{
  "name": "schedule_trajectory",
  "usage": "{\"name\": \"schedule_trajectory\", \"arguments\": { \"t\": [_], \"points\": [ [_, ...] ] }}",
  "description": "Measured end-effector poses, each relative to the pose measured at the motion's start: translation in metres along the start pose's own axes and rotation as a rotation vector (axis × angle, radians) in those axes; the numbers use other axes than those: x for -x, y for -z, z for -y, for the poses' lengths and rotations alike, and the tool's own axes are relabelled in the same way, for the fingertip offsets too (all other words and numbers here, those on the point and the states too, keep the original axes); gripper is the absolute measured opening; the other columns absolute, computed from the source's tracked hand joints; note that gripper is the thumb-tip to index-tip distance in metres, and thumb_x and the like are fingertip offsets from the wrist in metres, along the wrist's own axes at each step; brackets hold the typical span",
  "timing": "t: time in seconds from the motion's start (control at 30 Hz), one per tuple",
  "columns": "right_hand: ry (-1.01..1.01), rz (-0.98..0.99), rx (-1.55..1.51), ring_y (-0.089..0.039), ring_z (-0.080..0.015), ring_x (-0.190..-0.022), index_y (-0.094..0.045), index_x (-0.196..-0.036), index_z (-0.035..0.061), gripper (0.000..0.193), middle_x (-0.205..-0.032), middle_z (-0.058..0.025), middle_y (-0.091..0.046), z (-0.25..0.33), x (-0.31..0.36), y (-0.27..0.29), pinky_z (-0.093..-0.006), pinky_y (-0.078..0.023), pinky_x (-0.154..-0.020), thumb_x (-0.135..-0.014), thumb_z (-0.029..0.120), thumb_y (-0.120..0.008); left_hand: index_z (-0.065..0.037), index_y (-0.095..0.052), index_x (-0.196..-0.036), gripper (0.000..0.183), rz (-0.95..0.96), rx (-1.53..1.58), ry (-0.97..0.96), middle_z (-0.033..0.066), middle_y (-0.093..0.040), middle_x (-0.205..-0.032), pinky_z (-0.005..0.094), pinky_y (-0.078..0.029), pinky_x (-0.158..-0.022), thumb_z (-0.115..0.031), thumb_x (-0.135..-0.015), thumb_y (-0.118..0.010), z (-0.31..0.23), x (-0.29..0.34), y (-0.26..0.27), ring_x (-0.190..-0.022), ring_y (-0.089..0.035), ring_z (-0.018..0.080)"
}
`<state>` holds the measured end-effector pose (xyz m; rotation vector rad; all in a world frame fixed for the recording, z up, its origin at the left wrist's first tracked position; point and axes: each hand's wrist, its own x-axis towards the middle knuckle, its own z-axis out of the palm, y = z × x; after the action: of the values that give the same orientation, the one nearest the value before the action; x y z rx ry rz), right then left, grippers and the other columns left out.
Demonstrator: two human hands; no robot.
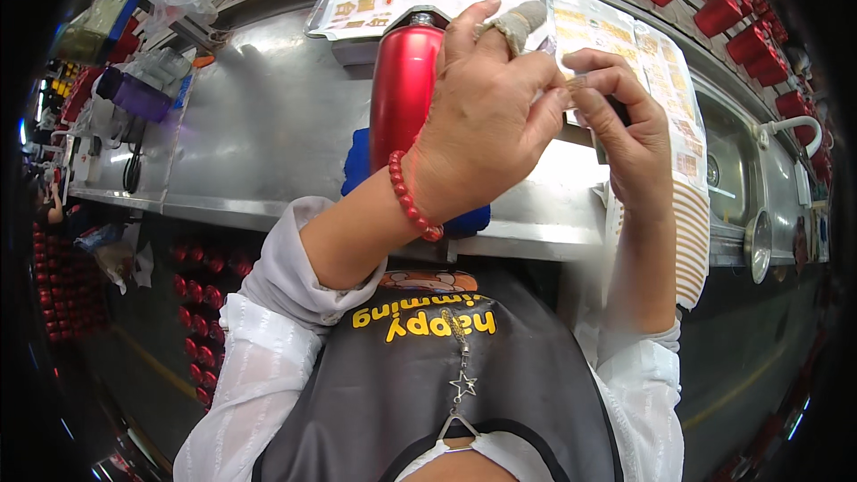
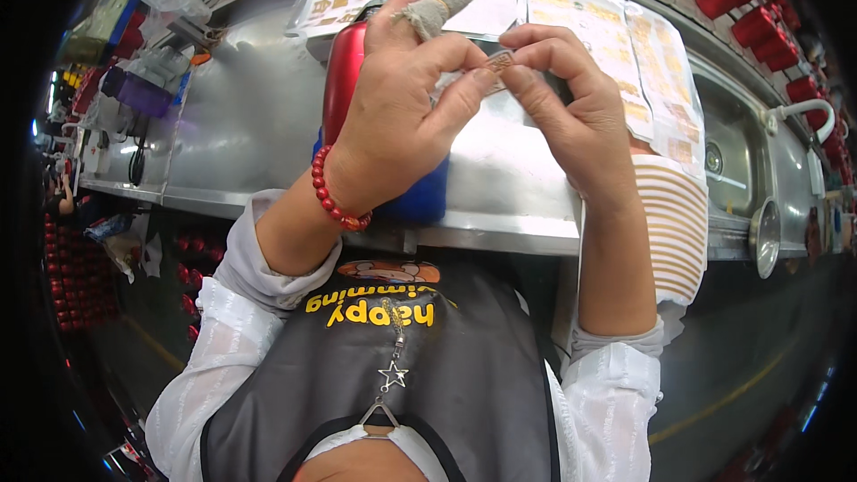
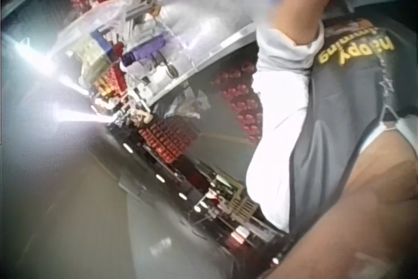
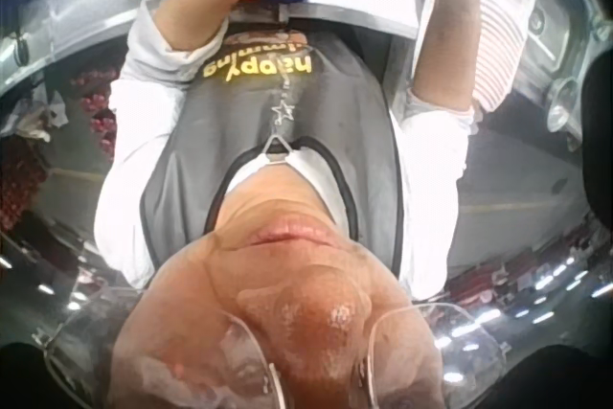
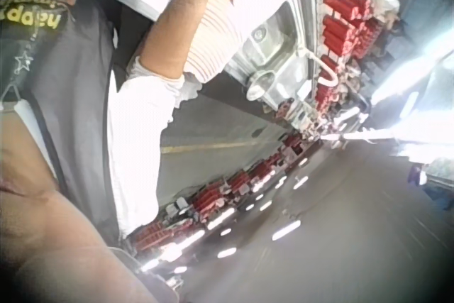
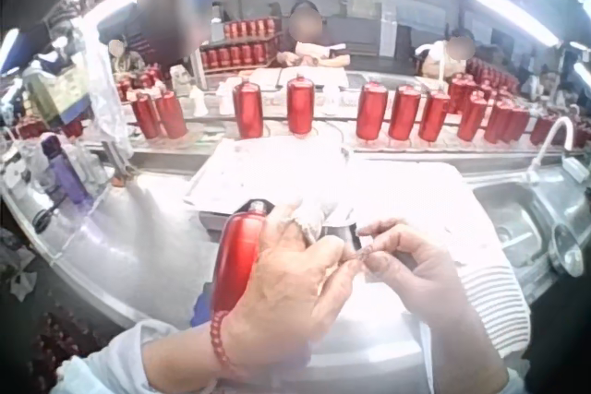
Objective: The person applies stickers to red metal cans on a production line. They peel stickers from a sheet, place them on the can, and smooth them with a green tool. The person repeats this process for multiple cans, moving each finished can aside and picking up a new one.
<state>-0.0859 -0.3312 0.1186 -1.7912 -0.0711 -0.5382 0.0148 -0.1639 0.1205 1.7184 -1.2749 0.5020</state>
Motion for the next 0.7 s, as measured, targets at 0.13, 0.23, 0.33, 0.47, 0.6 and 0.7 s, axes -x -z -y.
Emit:
{"name": "schedule_trajectory", "arguments": {
  "t": [0.13, 0.23, 0.33, 0.47, 0.6, 0.7],
  "points": [
    [-0.086, -0.112, 0.136, -0.051, -0.0030, -0.086, -0.065, -0.101, 0.0012, 0.014, -0.125, -0.0055, -0.061, -0.019, -0.023, 0.040, -0.0185, -0.043, -0.080, -0.103, 0.014, -0.061, -0.006, -0.068, -0.108, 0.027, -0.153, -0.033, -0.132, 0.0230, -0.064, -0.112, 0.0506, -0.028, -0.114, -0.018, -0.084, -0.072, 0.012, 0.024, 0.030, -0.125, -0.046, 0.0445],
    [-0.242, -0.141, 0.738, -0.060, -0.0253, -0.100, -0.067, -0.103, -0.0042, 0.025, -0.106, -0.0160, -0.064, -0.119, -0.042, 0.154, -0.0334, -0.046, -0.089, -0.098, 0.020, -0.065, -0.006, -0.063, -0.127, 0.052, -0.051, 0.080, -0.044, 0.0234, -0.058, -0.133, 0.0511, -0.029, -0.115, -0.028, -0.082, -0.076, 0.039, 0.065, 0.064, -0.131, -0.044, 0.0440],
    [-0.475, 0.006, 1.404, -0.064, -0.0464, -0.095, -0.070, -0.102, -0.0021, 0.034, -0.106, -0.0269, -0.065, -0.211, -0.025, 0.250, -0.0508, -0.050, -0.087, -0.097, 0.030, -0.061, 0.000, -0.039, -0.148, 0.089, 0.238, 0.071, 0.173, 0.0250, -0.051, -0.143, 0.0517, -0.019, -0.120, -0.053, -0.085, -0.072, 0.041, 0.111, 0.093, -0.134, -0.043, 0.0434],
    [-0.470, -0.038, 1.701, -0.059, -0.0457, -0.110, -0.067, -0.110, 0.0023, 0.030, -0.116, -0.0220, -0.063, -0.220, -0.027, 0.231, -0.0530, -0.050, -0.091, -0.098, 0.028, -0.057, 0.002, -0.023, -0.157, 0.102, 0.206, -0.128, 0.297, 0.0257, -0.050, -0.143, 0.0555, -0.015, -0.121, -0.052, -0.086, -0.073, 0.040, 0.148, 0.083, -0.135, -0.041, 0.0454],
    [-0.149, -0.026, 1.566, -0.058, -0.0414, -0.109, -0.066, -0.103, 0.0026, 0.019, -0.113, -0.0199, -0.063, -0.168, -0.042, 0.212, -0.0491, -0.048, -0.091, -0.097, 0.020, -0.060, 0.000, -0.034, -0.154, 0.099, 0.148, -0.244, 0.242, 0.0214, -0.055, -0.137, 0.0613, -0.019, -0.118, -0.055, -0.083, -0.075, 0.041, 0.144, 0.078, -0.133, -0.043, 0.0436],
    [0.030, -0.008, 1.330, -0.058, -0.0375, -0.104, -0.062, -0.097, 0.0006, 0.012, -0.109, -0.0186, -0.062, -0.103, -0.044, 0.152, -0.0443, -0.046, -0.091, -0.097, 0.013, -0.062, -0.002, -0.038, -0.154, 0.102, 0.115, -0.310, 0.127, 0.0213, -0.056, -0.133, 0.0642, -0.020, -0.117, -0.059, -0.078, -0.077, 0.034, 0.125, 0.082, -0.131, -0.045, 0.0432]
  ]
}}
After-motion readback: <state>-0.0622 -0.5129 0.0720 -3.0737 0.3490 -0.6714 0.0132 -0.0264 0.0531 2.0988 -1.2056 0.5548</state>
